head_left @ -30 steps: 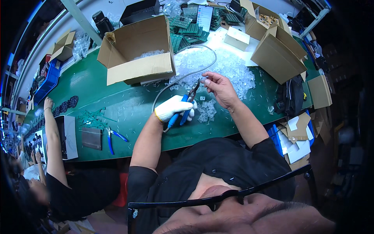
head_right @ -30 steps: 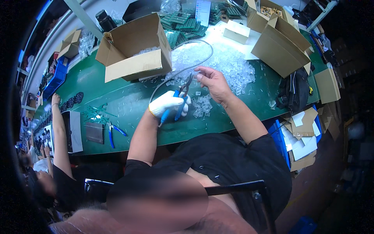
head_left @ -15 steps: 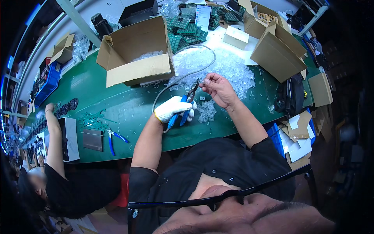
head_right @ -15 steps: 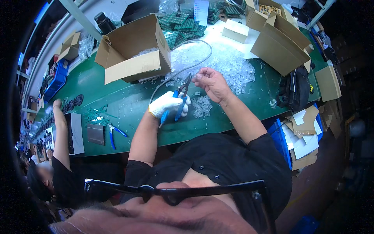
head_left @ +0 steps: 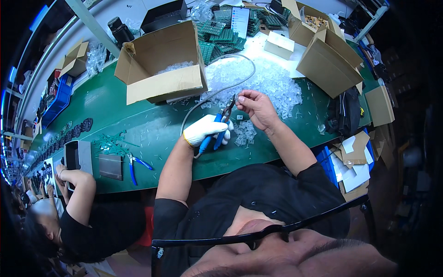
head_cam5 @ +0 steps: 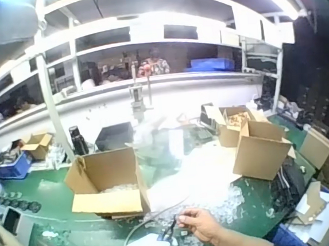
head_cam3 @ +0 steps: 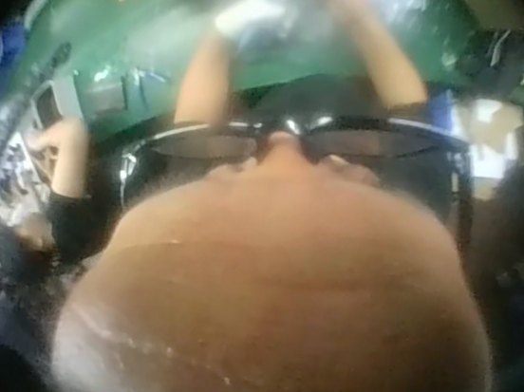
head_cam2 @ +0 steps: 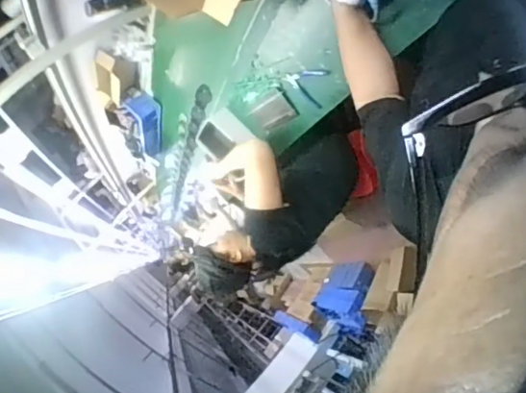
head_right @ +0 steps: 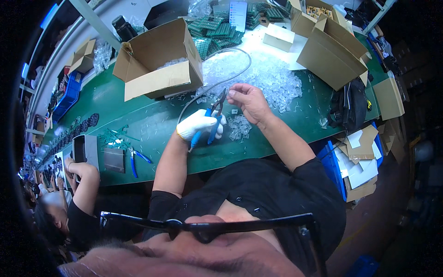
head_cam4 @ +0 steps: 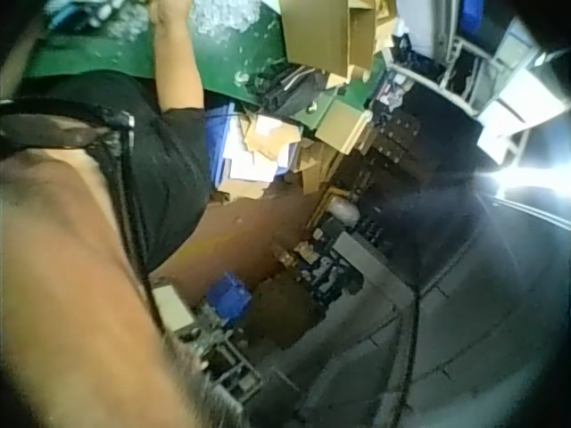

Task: Assembling and preparing electronic components using pliers at a production workbench.

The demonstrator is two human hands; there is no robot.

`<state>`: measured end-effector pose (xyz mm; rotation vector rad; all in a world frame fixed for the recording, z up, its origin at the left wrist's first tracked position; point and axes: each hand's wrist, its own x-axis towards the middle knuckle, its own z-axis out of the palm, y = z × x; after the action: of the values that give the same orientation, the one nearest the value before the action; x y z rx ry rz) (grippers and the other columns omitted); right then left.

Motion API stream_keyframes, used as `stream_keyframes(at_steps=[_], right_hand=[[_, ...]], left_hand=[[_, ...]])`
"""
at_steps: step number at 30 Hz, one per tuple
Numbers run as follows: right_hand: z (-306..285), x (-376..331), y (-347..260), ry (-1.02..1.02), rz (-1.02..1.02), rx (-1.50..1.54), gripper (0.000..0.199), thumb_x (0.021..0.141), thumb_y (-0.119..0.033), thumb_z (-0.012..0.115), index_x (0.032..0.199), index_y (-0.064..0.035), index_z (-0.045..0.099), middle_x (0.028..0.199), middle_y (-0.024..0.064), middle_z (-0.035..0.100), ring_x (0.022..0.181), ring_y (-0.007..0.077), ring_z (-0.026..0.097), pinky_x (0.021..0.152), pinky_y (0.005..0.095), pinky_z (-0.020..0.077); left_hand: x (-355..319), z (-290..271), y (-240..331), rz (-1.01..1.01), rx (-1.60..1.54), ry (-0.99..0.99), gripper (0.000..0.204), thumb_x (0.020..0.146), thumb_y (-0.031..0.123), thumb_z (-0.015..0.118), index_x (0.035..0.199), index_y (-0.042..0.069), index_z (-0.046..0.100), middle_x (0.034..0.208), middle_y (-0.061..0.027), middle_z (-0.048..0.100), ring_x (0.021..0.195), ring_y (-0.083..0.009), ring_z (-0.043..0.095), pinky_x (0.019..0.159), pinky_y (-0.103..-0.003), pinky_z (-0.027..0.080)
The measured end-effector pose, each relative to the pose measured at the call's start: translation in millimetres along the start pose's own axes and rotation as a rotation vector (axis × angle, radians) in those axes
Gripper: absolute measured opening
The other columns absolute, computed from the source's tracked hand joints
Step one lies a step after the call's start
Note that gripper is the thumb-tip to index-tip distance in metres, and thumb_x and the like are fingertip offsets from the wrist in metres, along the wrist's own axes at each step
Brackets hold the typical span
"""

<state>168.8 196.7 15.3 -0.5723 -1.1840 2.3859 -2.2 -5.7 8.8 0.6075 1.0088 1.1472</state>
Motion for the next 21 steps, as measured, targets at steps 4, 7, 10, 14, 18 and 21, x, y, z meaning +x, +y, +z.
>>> stream_keyframes(at_steps=[4, 7, 10, 14, 18, 21], right_hand=[[3, 0, -4, 0.011, -0.047, -0.084, 0.015, 0.101, -0.003, 0.080, 0.114, 0.0013, 0.075, 0.104, 0.0089, 0.079, 0.091, 0.0173, 0.076, 0.084, 0.0318, 0.0640], [3, 1, -6, 0.013, -0.046, -0.131, 0.015, 0.100, -0.003, 0.081, 0.113, 0.0011, 0.075, 0.103, 0.0087, 0.079, 0.090, 0.0173, 0.076, 0.082, 0.0318, 0.0640], [4, 1, -7, 0.024, -0.046, -0.149, 0.015, 0.100, -0.003, 0.082, 0.113, 0.0007, 0.075, 0.103, 0.0086, 0.079, 0.091, 0.0173, 0.076, 0.082, 0.0316, 0.0641], [-3, -2, -7, 0.016, -0.045, -0.122, 0.016, 0.099, -0.003, 0.082, 0.113, 0.0007, 0.075, 0.103, 0.0084, 0.079, 0.090, 0.0171, 0.077, 0.082, 0.0314, 0.0642], [-5, -6, -8, 0.026, -0.042, -0.120, 0.016, 0.099, -0.004, 0.082, 0.113, 0.0009, 0.075, 0.103, 0.0080, 0.079, 0.090, 0.0168, 0.076, 0.081, 0.0309, 0.0639], [-15, -11, -7, 0.035, -0.055, -0.321, 0.018, 0.098, -0.008, 0.084, 0.112, 0.0009, 0.078, 0.101, 0.0071, 0.080, 0.088, 0.0159, 0.075, 0.078, 0.0302, 0.0615]], left_hand=[[0, 1, 2, -0.009, 0.016, -0.006, 0.048, 0.096, 0.036, 0.084, 0.125, 0.000, 0.072, 0.100, -0.0100, 0.078, 0.091, -0.0216, 0.077, 0.088, -0.037, 0.063], [-1, 4, 3, -0.004, 0.048, 0.006, 0.044, 0.097, 0.035, 0.083, 0.123, 0.001, 0.073, 0.097, -0.0081, 0.077, 0.087, -0.0202, 0.076, 0.082, -0.035, 0.062], [-3, 10, 6, -0.001, 0.137, 0.059, 0.038, 0.099, 0.034, 0.082, 0.119, 0.002, 0.074, 0.092, -0.0063, 0.076, 0.079, -0.0185, 0.075, 0.075, -0.034, 0.060], [-5, 22, 12, 0.004, 0.159, 0.136, 0.031, 0.097, 0.029, 0.085, 0.110, 0.002, 0.074, 0.083, -0.0057, 0.073, 0.069, -0.0172, 0.071, 0.067, -0.033, 0.058], [1, 19, 6, 0.038, 0.143, 0.146, 0.027, 0.098, 0.025, 0.085, 0.108, 0.002, 0.074, 0.080, -0.0060, 0.071, 0.066, -0.0177, 0.070, 0.065, -0.034, 0.058], [8, 10, 3, 0.026, -0.014, 0.186, 0.029, 0.098, 0.024, 0.082, 0.111, 0.000, 0.072, 0.084, -0.0076, 0.069, 0.073, -0.0198, 0.069, 0.073, -0.039, 0.063]])
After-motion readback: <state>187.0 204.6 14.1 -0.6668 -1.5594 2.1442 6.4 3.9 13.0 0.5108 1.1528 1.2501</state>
